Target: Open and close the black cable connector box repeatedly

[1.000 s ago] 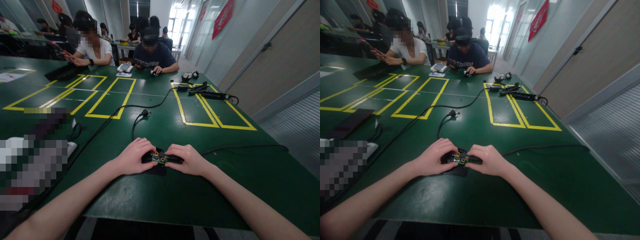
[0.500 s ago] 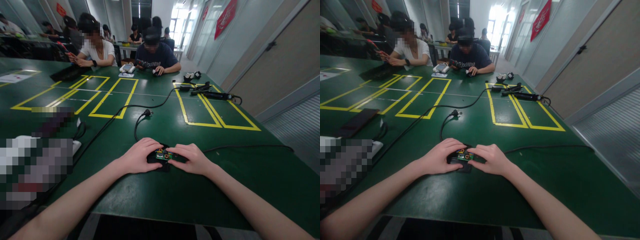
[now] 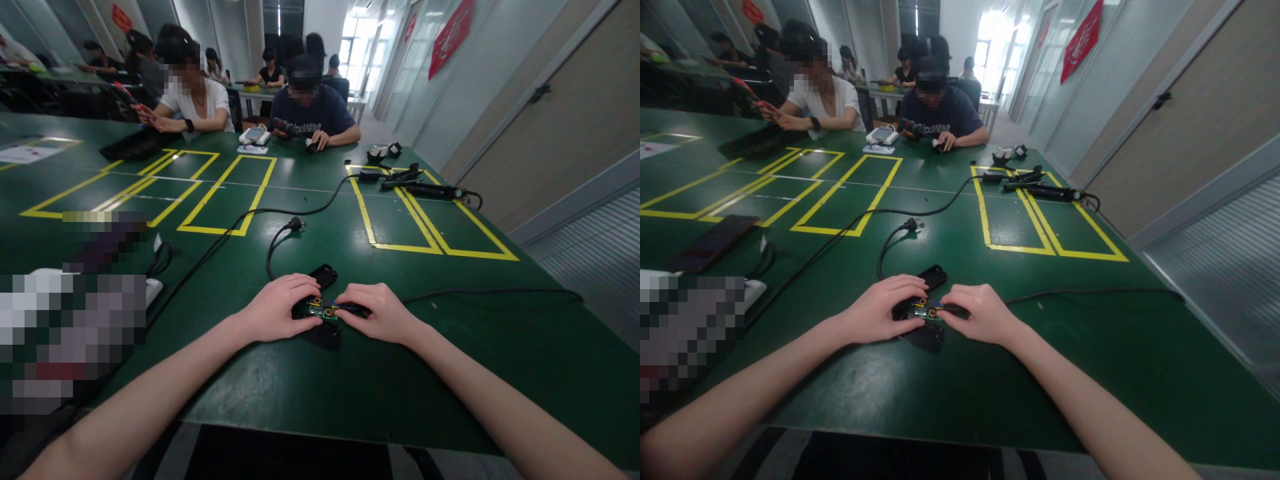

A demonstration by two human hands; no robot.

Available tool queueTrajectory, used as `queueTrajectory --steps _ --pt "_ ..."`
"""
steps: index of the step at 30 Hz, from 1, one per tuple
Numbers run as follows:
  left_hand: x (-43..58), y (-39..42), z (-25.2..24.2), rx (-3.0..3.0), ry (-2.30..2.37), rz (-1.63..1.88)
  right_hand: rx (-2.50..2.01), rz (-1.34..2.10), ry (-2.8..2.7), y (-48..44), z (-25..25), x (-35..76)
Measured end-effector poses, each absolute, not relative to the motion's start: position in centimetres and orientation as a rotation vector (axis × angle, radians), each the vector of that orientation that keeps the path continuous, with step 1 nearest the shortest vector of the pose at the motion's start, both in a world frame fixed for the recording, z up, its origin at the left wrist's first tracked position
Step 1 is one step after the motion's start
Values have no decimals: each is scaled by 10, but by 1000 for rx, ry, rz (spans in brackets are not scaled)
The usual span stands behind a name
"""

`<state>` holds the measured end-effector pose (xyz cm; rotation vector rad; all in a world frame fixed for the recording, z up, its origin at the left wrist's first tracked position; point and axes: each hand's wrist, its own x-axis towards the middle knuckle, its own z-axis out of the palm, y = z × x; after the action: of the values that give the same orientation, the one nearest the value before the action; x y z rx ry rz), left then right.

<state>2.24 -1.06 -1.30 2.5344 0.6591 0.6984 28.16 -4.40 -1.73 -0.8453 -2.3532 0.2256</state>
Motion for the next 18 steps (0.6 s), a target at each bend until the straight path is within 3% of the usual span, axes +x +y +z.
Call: queueTrajectory --steps 18 --pt "22 -10 -12 2563 673 666 -907 269 -2441 -42 -16 283"
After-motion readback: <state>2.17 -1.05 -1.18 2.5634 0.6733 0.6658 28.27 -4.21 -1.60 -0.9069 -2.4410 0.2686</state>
